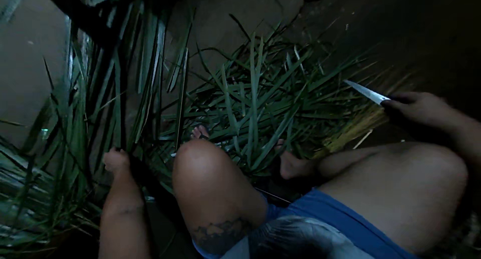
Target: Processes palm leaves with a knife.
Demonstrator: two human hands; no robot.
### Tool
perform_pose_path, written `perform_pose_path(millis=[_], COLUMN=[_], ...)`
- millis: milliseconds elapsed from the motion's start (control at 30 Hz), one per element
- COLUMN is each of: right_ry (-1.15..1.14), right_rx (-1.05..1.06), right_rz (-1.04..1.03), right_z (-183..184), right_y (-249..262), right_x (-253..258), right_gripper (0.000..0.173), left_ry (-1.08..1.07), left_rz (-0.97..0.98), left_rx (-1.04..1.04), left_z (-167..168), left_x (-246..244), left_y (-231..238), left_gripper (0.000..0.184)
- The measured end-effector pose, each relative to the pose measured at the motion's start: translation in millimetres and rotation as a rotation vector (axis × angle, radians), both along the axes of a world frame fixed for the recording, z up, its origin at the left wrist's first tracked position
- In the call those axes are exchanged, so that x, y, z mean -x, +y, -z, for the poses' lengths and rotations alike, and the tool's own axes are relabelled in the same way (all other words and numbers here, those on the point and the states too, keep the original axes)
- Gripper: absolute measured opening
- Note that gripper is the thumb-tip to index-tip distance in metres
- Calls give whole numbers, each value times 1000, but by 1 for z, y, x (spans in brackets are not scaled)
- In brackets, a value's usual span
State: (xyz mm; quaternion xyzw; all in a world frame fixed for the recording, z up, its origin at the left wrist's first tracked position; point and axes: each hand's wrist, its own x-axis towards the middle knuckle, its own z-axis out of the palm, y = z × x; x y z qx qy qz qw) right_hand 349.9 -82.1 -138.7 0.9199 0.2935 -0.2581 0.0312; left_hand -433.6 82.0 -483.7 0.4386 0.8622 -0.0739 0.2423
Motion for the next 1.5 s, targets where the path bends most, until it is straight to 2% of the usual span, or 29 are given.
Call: perform_pose_path(millis=[200, 300, 400, 567, 667, 733, 867, 967, 1033, 1100, 1133, 1200, 1233, 1267, 1367, 1500], right_ry=[4, 29, 71, 115, 130, 122, 96, 74, 30, -69, -25, 222, 197, 159, -4, 13], right_rx=[-34, -106, -164, -234, -243, -231, -166, -104, -25, 94, 75, -97, -128, -99, 22, 25], right_rz=[-18, -10, -14, -43, -41, -39, -20, -52, -13, 139, 102, -209, -172, -129, 68, -31], right_z=[-10, -16, -20, -22, -16, -13, 2, 18, 15, 3, -1, 22, 33, 34, 15, 8], right_y=[-15, -17, -16, -28, -37, -43, -54, -61, -52, -28, -32, -65, -69, -68, -33, -14], right_x=[-7, 0, 5, 5, 1, -5, -32, -65, -58, -19, -24, -88, -97, -96, -41, -21], right_gripper=[38, 35, 33, 37, 39, 40, 41, 43, 43, 37, 38, 48, 48, 47, 39, 38], left_ry=[-124, -325, -456, -458, -391, -361, -328, -237, -176, -114, -85, -50, -31, -15, 44, -38], left_rz=[-17, -43, -78, 208, 330, 334, 208, 165, 139, 91, 67, 49, 45, 36, 19, 54], left_rx=[-122, -278, -337, -369, -268, -152, -67, -71, -121, -167, -174, -156, -128, -101, -98, -83], left_z=[-42, -62, -89, -90, -95, -90, -58, -41, -45, -42, -40, -33, -27, -19, 4, -23], left_x=[-33, -51, -70, -85, -95, -96, -71, -44, -29, -17, -13, 4, 10, 14, 18, 5], left_y=[-20, -37, -53, -90, -104, -105, -89, -54, -20, 13, 28, 57, 67, 70, 70, 53], left_gripper=[47, 42, 41, 46, 44, 45, 51, 54, 53, 53, 53, 52, 52, 49, 40, 47])
